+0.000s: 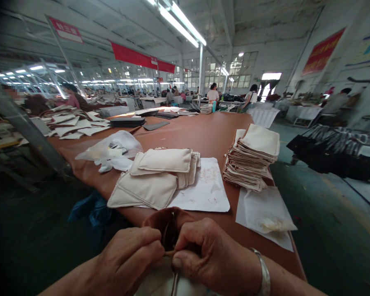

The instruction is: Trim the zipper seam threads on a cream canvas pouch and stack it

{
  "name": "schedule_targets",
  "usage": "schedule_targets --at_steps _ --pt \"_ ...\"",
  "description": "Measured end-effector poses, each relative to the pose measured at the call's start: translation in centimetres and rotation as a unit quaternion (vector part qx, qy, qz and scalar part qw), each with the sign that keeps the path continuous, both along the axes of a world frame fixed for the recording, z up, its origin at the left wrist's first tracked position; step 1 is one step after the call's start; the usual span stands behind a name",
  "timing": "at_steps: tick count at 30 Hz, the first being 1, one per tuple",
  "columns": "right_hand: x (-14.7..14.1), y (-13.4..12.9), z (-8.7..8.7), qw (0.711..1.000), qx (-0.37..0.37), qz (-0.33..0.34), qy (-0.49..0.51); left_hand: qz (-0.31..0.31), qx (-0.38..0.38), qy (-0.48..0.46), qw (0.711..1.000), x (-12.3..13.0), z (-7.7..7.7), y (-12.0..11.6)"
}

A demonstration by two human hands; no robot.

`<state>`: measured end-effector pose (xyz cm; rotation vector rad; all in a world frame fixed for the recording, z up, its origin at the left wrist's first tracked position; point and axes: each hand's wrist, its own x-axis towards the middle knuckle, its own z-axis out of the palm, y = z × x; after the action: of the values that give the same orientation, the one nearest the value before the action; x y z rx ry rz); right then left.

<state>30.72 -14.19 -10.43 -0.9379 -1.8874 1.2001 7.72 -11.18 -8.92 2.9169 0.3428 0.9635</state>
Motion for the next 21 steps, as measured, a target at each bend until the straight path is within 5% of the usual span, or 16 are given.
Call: schedule_targets --at_steps 3,8,13,21 --pt "-0.2 -0.2 -0.1 1.000 -0.008 -0.013 0.002 -0.003 0.004 0.028 1.000 -0.2 -0.1 0.2" --pt "-0.3 -0.2 0.0 0.999 0.036 0.006 -0.019 -0.021 -0.160 -0.005 0.987 -0.3 0.2 0.5" --pt "-0.3 -0.3 0.3 0.995 0.081 0.017 -0.054 0.028 -0.363 0.070 0.929 0.4 0.9 1.3" --pt "-0.2 -0.2 0.6 0.991 0.112 0.042 -0.065 0.014 -0.529 0.108 0.842 1.5 1.3 0.9"
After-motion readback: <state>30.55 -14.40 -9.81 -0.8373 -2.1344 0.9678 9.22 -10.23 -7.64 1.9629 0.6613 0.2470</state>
